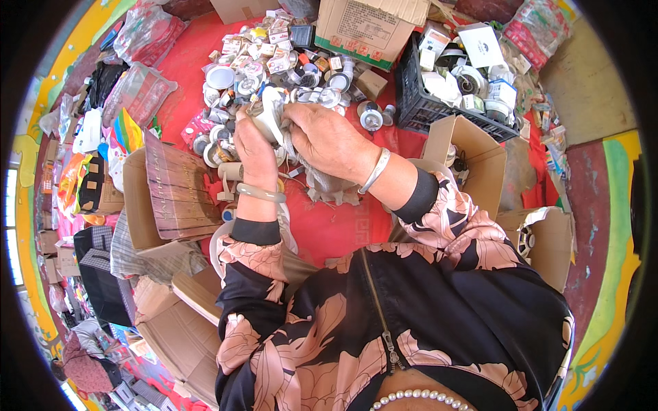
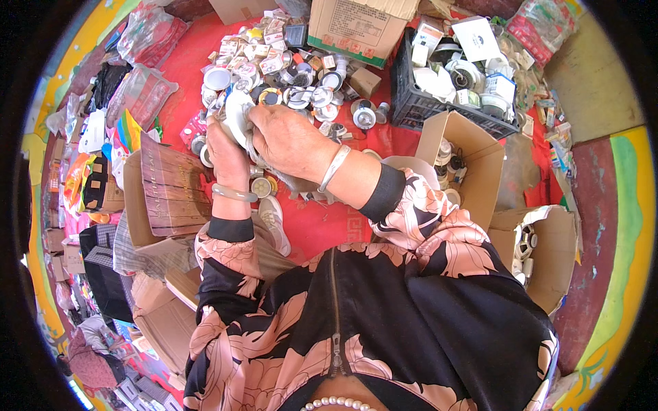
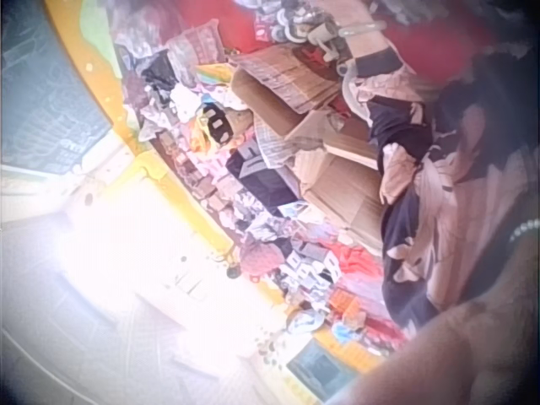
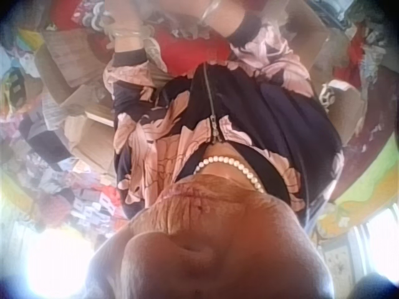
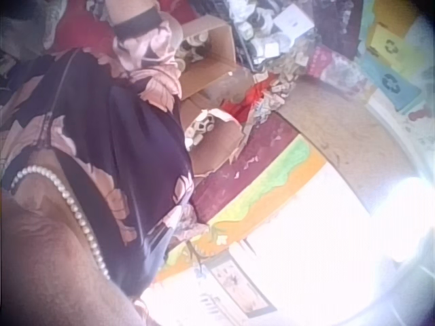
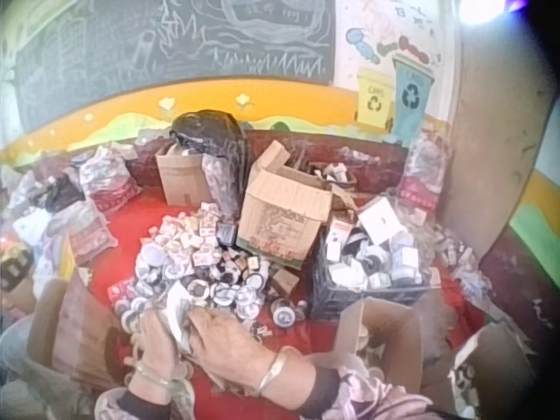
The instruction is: The person cleans various ceramic items using a cloth, picking items from a box and wiping them individually before placing them into another container.
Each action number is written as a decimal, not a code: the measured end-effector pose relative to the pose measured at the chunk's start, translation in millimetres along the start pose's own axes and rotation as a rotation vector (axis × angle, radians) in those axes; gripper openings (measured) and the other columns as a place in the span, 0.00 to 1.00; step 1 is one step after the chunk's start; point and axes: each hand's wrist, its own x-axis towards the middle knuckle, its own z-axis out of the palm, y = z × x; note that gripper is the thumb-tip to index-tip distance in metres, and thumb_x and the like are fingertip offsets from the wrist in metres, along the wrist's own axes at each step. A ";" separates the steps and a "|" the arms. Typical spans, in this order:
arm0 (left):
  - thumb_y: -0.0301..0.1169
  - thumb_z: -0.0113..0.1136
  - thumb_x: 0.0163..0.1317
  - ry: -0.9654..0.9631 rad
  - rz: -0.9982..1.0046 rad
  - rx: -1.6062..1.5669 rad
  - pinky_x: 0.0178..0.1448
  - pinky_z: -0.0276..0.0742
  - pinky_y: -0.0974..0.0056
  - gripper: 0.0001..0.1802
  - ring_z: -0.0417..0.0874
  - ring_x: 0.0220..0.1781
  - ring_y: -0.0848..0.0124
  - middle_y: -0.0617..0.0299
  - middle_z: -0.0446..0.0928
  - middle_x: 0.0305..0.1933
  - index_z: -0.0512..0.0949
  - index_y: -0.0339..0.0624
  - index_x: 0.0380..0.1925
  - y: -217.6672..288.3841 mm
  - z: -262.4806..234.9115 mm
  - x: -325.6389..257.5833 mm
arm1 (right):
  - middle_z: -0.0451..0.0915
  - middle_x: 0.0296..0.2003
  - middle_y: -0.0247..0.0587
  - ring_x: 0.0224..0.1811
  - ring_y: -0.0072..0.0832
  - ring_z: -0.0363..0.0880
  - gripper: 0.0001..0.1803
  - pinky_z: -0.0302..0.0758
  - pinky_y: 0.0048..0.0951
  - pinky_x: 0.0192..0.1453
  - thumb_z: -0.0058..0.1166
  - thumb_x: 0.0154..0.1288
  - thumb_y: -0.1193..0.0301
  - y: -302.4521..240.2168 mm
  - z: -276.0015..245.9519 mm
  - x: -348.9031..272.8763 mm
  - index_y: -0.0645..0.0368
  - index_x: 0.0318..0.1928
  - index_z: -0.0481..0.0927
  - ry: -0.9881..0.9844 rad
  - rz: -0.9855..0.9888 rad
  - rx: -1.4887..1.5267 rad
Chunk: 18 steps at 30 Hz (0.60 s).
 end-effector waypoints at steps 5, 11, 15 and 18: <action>0.45 0.27 0.67 -0.014 0.111 0.012 0.51 0.71 0.63 0.28 0.76 0.45 0.65 0.54 0.75 0.45 0.71 0.33 0.47 -9.6 2.8 2.1 | 0.75 0.31 0.52 0.35 0.43 0.75 0.10 0.72 0.34 0.39 0.41 0.59 0.74 -2.7 -1.8 -3.0 0.64 0.39 0.72 0.043 0.235 0.133; 0.44 0.27 0.65 -0.127 0.026 -0.222 0.55 0.69 0.61 0.29 0.76 0.48 0.63 0.53 0.75 0.46 0.71 0.31 0.47 -11.6 4.5 7.2 | 0.77 0.41 0.45 0.40 0.28 0.75 0.09 0.71 0.26 0.47 0.42 0.61 0.76 -7.3 -11.0 -0.6 0.63 0.41 0.73 0.139 0.145 0.405; 0.42 0.32 0.65 -0.220 -0.083 -0.408 0.54 0.71 0.61 0.26 0.76 0.47 0.62 0.52 0.75 0.46 0.70 0.33 0.47 -10.9 -1.9 11.7 | 0.76 0.45 0.43 0.43 0.28 0.75 0.09 0.70 0.27 0.49 0.42 0.61 0.77 -0.7 -20.2 5.3 0.61 0.41 0.73 0.035 -0.088 0.390; 0.41 0.36 0.66 -0.177 -0.142 -0.556 0.50 0.74 0.60 0.21 0.77 0.46 0.63 0.54 0.75 0.44 0.69 0.37 0.48 -5.2 -5.3 1.5 | 0.75 0.47 0.45 0.46 0.36 0.74 0.09 0.69 0.32 0.52 0.43 0.58 0.77 -3.3 -22.5 7.0 0.58 0.40 0.74 -0.092 -0.228 0.358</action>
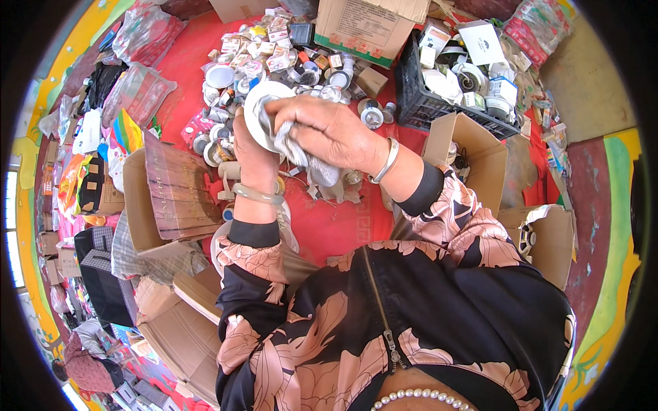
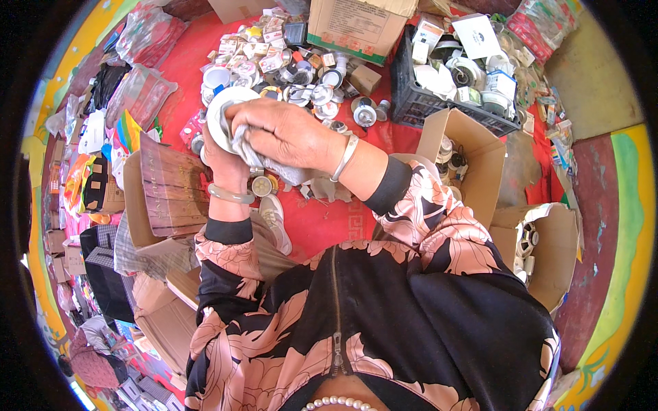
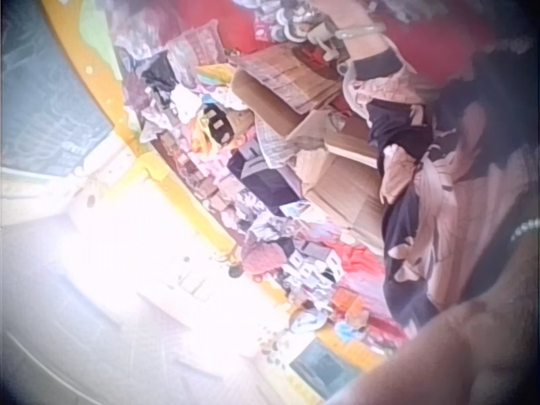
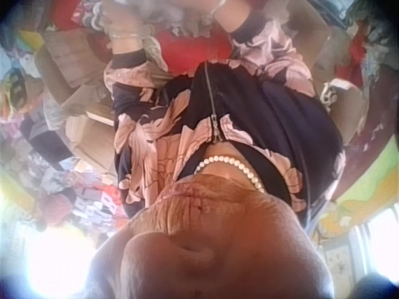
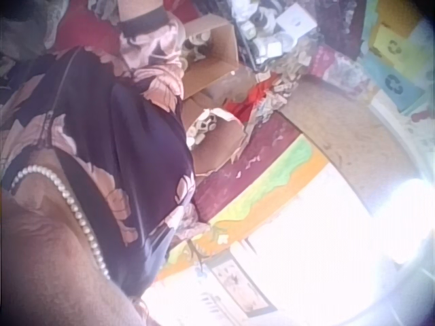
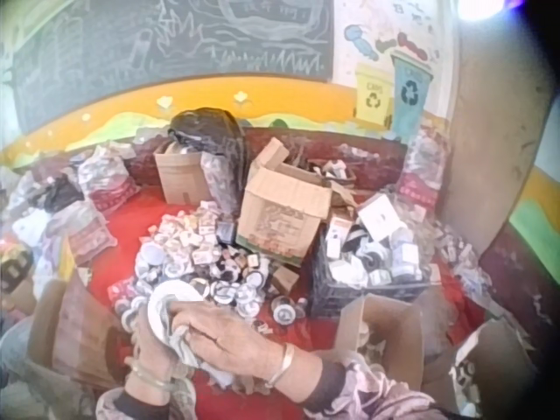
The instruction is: The person cleans various ceramic items using a cloth, picking items from a box and wiping them individually before placing them into another container.
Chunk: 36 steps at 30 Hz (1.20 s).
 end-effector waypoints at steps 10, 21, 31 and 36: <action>0.37 0.40 0.65 0.122 -0.003 0.092 0.52 0.74 0.56 0.19 0.77 0.49 0.60 0.53 0.74 0.48 0.68 0.37 0.49 16.3 1.8 -5.7 | 0.75 0.41 0.48 0.45 0.44 0.73 0.09 0.71 0.37 0.50 0.48 0.50 0.78 4.1 1.8 -7.8 0.63 0.36 0.72 -0.221 -0.119 -0.259; 0.35 0.43 0.65 0.128 -0.266 0.161 0.47 0.76 0.59 0.16 0.78 0.45 0.63 0.55 0.75 0.44 0.71 0.36 0.46 20.8 -12.1 7.5 | 0.74 0.44 0.49 0.49 0.42 0.72 0.13 0.72 0.34 0.52 0.53 0.42 0.78 14.5 4.0 -12.2 0.66 0.33 0.72 -0.143 -0.229 -0.671; 0.41 0.41 0.64 0.108 -0.035 0.343 0.46 0.75 0.62 0.20 0.79 0.41 0.66 0.55 0.77 0.40 0.73 0.35 0.41 13.0 -25.7 5.5 | 0.76 0.36 0.48 0.41 0.41 0.75 0.07 0.71 0.32 0.48 0.46 0.51 0.76 10.5 17.5 -11.9 0.65 0.32 0.74 -0.169 0.113 -0.138; 0.45 0.32 0.65 -0.005 -0.016 0.234 0.51 0.71 0.63 0.27 0.78 0.45 0.64 0.53 0.76 0.44 0.72 0.33 0.46 5.1 -15.2 10.5 | 0.79 0.35 0.36 0.36 0.25 0.79 0.09 0.75 0.27 0.41 0.44 0.63 0.72 0.6 16.3 -7.1 0.62 0.38 0.76 0.241 0.657 1.084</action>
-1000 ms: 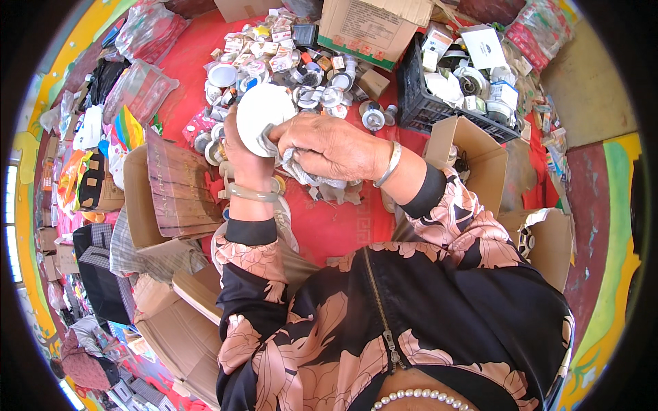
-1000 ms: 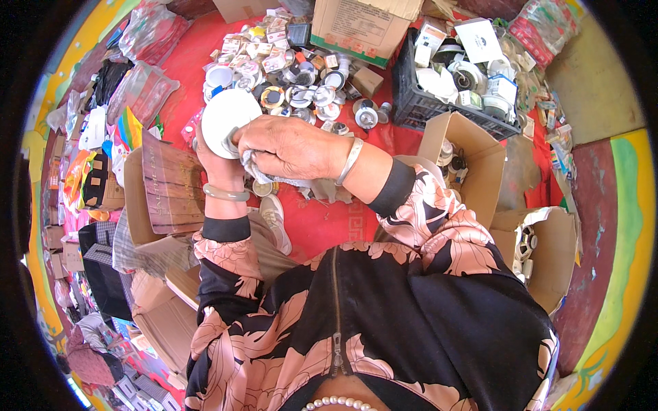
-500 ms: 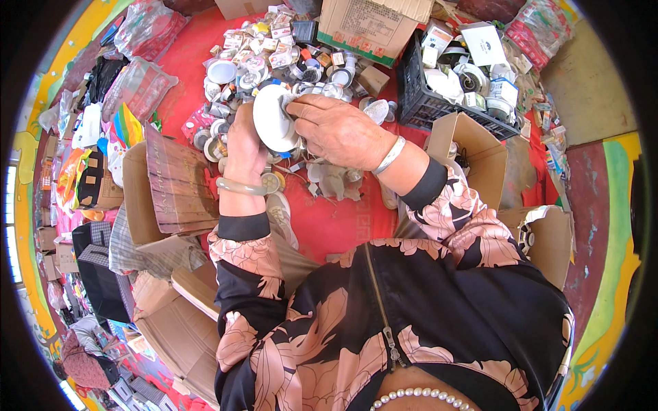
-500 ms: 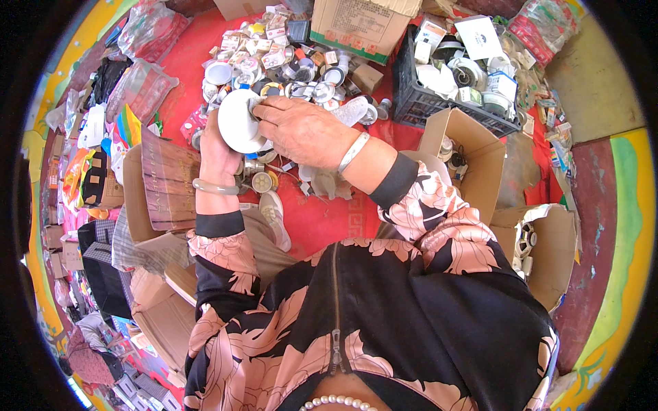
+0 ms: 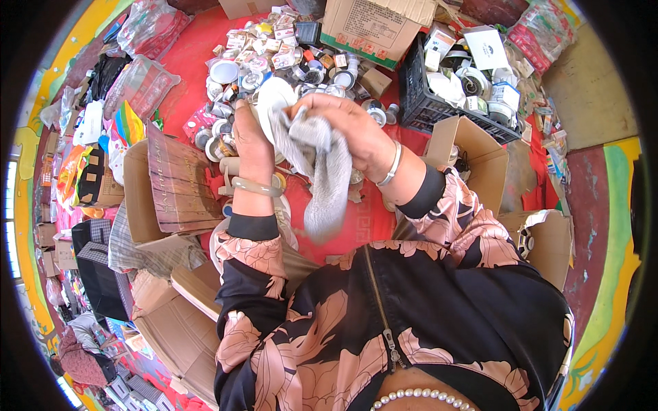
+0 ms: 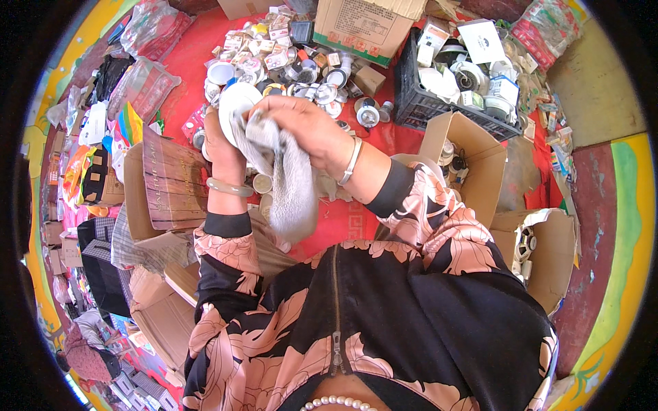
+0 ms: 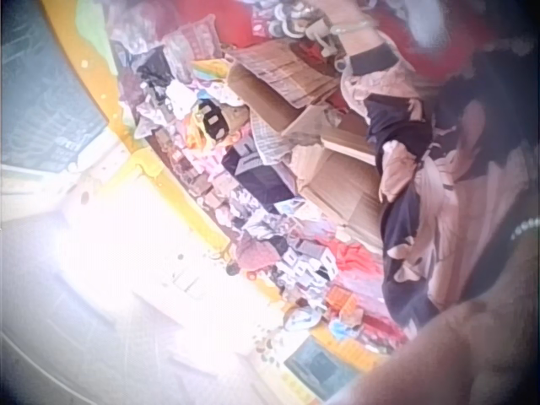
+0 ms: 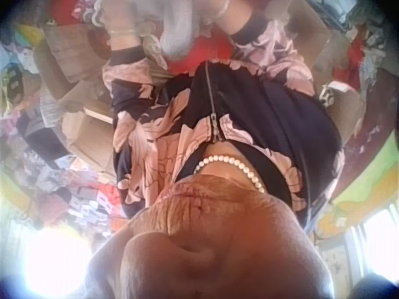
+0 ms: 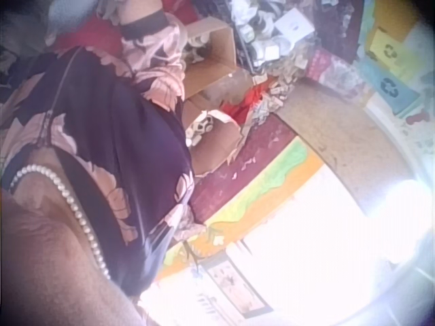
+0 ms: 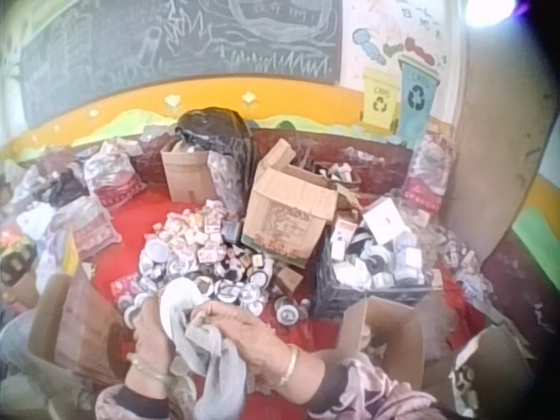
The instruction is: The person cleans various ceramic items using a cloth, picking items from a box and wiping them individually before placing them into another container.
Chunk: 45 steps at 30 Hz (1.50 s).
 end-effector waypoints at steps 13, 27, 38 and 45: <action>0.29 0.54 0.59 -0.118 0.134 -0.460 0.52 0.77 0.54 0.23 0.75 0.53 0.62 0.54 0.72 0.53 0.65 0.39 0.55 15.2 -6.4 -20.1 | 0.79 0.40 0.44 0.38 0.36 0.80 0.19 0.79 0.35 0.42 0.39 0.68 0.60 -42.7 -80.6 18.4 0.61 0.46 0.74 0.415 -0.224 0.328; 0.44 0.45 0.60 -0.050 -0.090 -0.632 0.56 0.72 0.55 0.26 0.74 0.54 0.59 0.55 0.72 0.53 0.67 0.40 0.54 50.0 30.5 -55.7 | 0.79 0.36 0.38 0.35 0.28 0.78 0.18 0.77 0.27 0.38 0.41 0.67 0.59 -63.4 -41.1 7.5 0.59 0.45 0.76 0.482 -0.266 0.112; 0.44 0.31 0.69 0.060 -0.079 -0.720 0.63 0.63 0.62 0.25 0.67 0.60 0.68 0.60 0.65 0.59 0.59 0.42 0.60 29.1 32.3 -89.4 | 0.57 0.65 0.45 0.70 0.41 0.49 0.27 0.42 0.44 0.69 0.43 0.62 0.59 -1.0 53.5 -13.7 0.52 0.61 0.66 -0.386 -0.659 -1.605; 0.47 0.34 0.67 0.137 0.056 -0.620 0.62 0.64 0.61 0.26 0.70 0.57 0.65 0.58 0.68 0.56 0.64 0.41 0.56 24.9 38.9 -70.6 | 0.58 0.63 0.52 0.67 0.46 0.53 0.26 0.50 0.39 0.69 0.42 0.61 0.70 1.8 71.4 -4.9 0.60 0.61 0.64 -0.141 -0.725 -1.472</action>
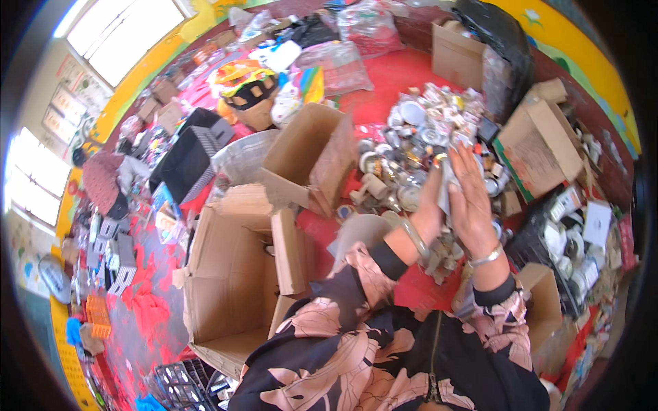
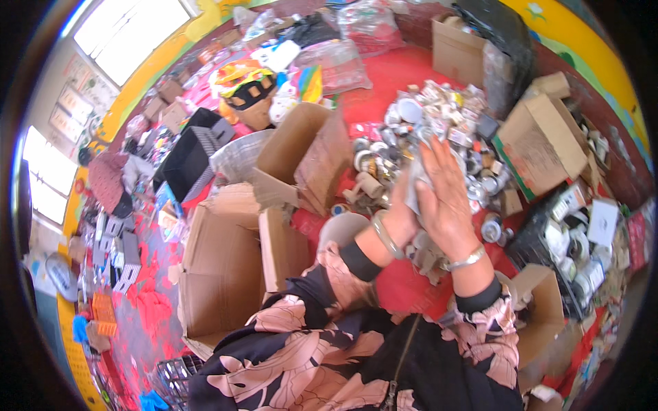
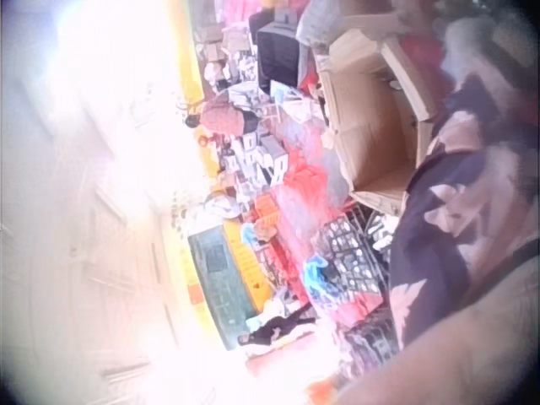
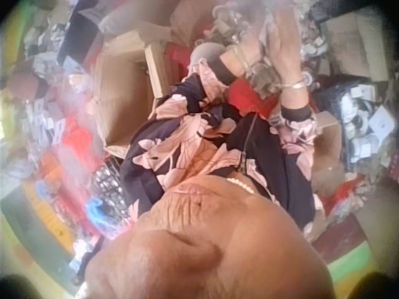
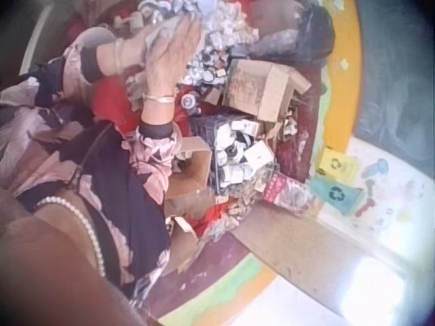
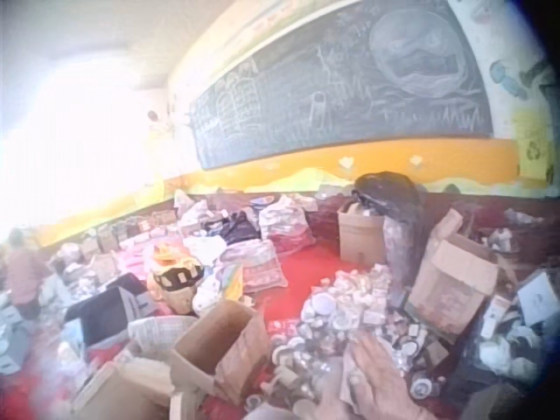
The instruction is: The person cleans various ceramic items using a cloth, picking items from a box and wiping them individually before placing them into another container.
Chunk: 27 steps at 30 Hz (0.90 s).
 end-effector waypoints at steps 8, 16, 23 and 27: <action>0.53 0.37 0.64 -0.308 0.085 0.003 0.57 0.70 0.58 0.28 0.76 0.49 0.62 0.57 0.75 0.47 0.71 0.42 0.48 17.4 3.3 69.3 | 0.75 0.46 0.47 0.51 0.43 0.72 0.26 0.67 0.42 0.57 0.56 0.45 0.78 23.2 -7.6 16.4 0.58 0.50 0.73 0.276 -0.295 -0.120; 0.42 0.38 0.63 0.371 0.316 0.064 0.42 0.73 0.60 0.20 0.78 0.42 0.65 0.59 0.77 0.42 0.73 0.41 0.42 16.9 -4.8 98.4 | 0.78 0.35 0.40 0.35 0.32 0.77 0.14 0.73 0.29 0.40 0.40 0.68 0.62 102.2 -45.9 19.7 0.60 0.39 0.74 0.805 0.638 1.204; 0.44 0.34 0.69 0.231 0.397 0.370 0.53 0.68 0.64 0.25 0.73 0.49 0.66 0.54 0.72 0.50 0.64 0.33 0.52 -47.5 -23.8 103.7 | 0.77 0.43 0.50 0.44 0.43 0.76 0.17 0.71 0.32 0.50 0.45 0.65 0.63 83.4 6.4 20.2 0.62 0.47 0.73 0.388 0.271 0.144; 0.44 0.37 0.69 -0.048 0.345 0.800 0.54 0.68 0.63 0.28 0.75 0.47 0.65 0.50 0.76 0.43 0.73 0.25 0.43 -22.3 14.3 83.4 | 0.79 0.37 0.44 0.34 0.36 0.79 0.13 0.75 0.29 0.41 0.47 0.65 0.67 124.6 -12.5 20.9 0.63 0.43 0.75 0.720 0.600 0.616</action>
